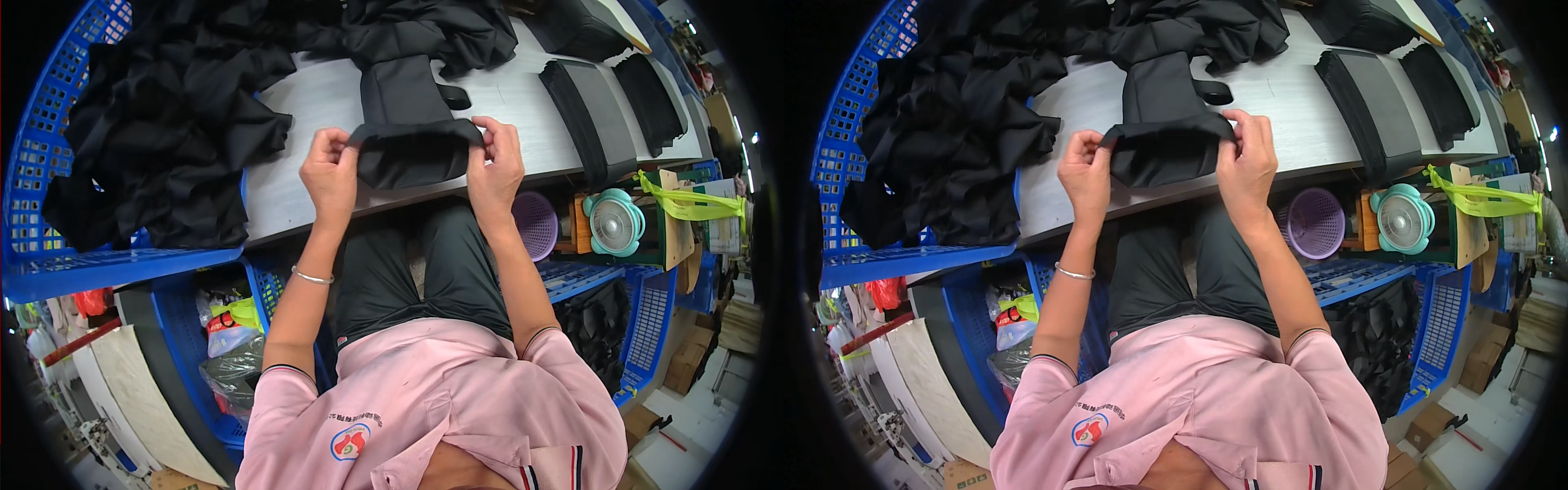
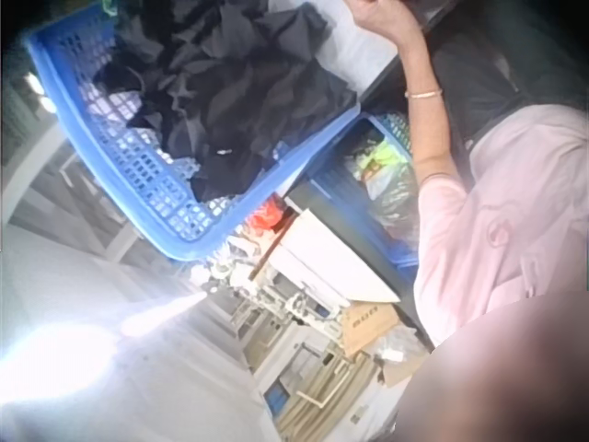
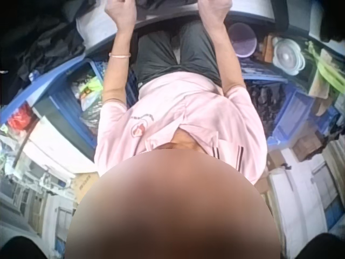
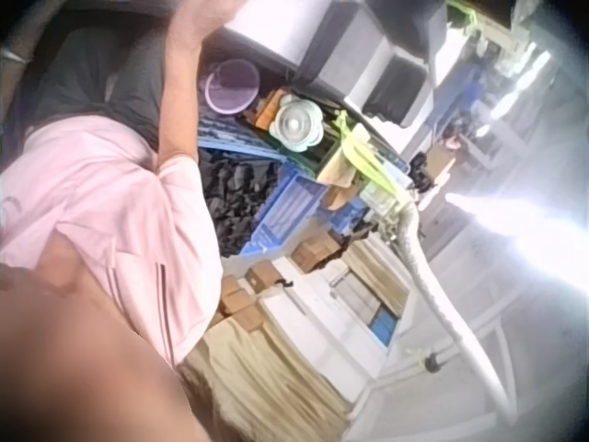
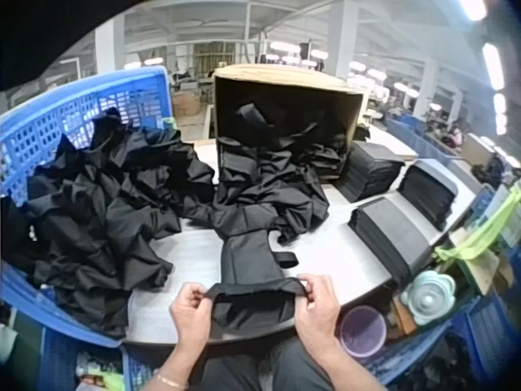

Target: The person is inspecting and folding black fabric garment components at a manufacturing workstation.

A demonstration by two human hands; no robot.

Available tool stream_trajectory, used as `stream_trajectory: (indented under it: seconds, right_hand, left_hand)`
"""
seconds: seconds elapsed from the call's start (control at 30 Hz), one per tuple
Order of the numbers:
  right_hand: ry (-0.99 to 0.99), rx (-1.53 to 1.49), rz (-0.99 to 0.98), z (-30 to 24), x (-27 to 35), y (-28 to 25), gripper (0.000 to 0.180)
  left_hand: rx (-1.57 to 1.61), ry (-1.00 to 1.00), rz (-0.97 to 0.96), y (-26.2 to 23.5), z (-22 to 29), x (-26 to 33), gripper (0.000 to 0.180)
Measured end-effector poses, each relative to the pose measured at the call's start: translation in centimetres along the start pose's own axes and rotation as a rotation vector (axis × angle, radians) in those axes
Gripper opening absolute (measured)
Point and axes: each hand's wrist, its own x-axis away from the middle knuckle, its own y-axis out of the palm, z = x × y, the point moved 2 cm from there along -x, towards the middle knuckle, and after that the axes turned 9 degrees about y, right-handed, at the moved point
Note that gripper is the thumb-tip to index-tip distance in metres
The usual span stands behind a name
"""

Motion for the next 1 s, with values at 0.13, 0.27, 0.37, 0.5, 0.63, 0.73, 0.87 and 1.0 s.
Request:
stream_trajectory:
  seconds: [0.13,0.27,0.37,0.5,0.63,0.73,0.87,1.0]
  right_hand:
    - [0.26,-0.127,-0.057,2.3,1.6,1.5,0.044]
    - [0.323,-0.202,-0.224,4.6,4.9,1.9,0.036]
    - [0.524,-0.374,-0.432,1.8,4.9,1.7,0.03]
    - [0.608,-0.375,-0.319,1.0,2.9,0.1,0.031]
    - [0.45,-0.333,-0.155,3.7,2.3,-0.1,0.034]
    - [0.683,-0.3,-0.402,4.3,3.5,0.2,0.031]
    - [0.572,-0.4,-0.64,4.0,5.4,1.1,0.036]
    - [0.622,-0.395,-0.481,4.1,2.4,-1.7,0.024]
  left_hand:
    - [0.035,-0.13,-0.073,0.8,0.6,1.8,0.013]
    - [0.182,-0.109,-0.257,1.6,2.2,3.8,0.025]
    - [0.056,-0.064,-0.325,0.8,1.2,4.7,0.025]
    - [-0.147,-0.059,-0.022,-0.9,2.3,3.1,0.028]
    - [-0.426,0.327,-0.075,-0.6,3.6,2.2,0.049]
    - [-0.486,0.595,-0.252,2.9,6.3,1.7,0.05]
    - [-0.466,0.607,-0.586,6.7,2.5,-1.1,0.041]
    - [-0.609,0.431,-0.728,9.7,-0.4,-3.7,0.037]
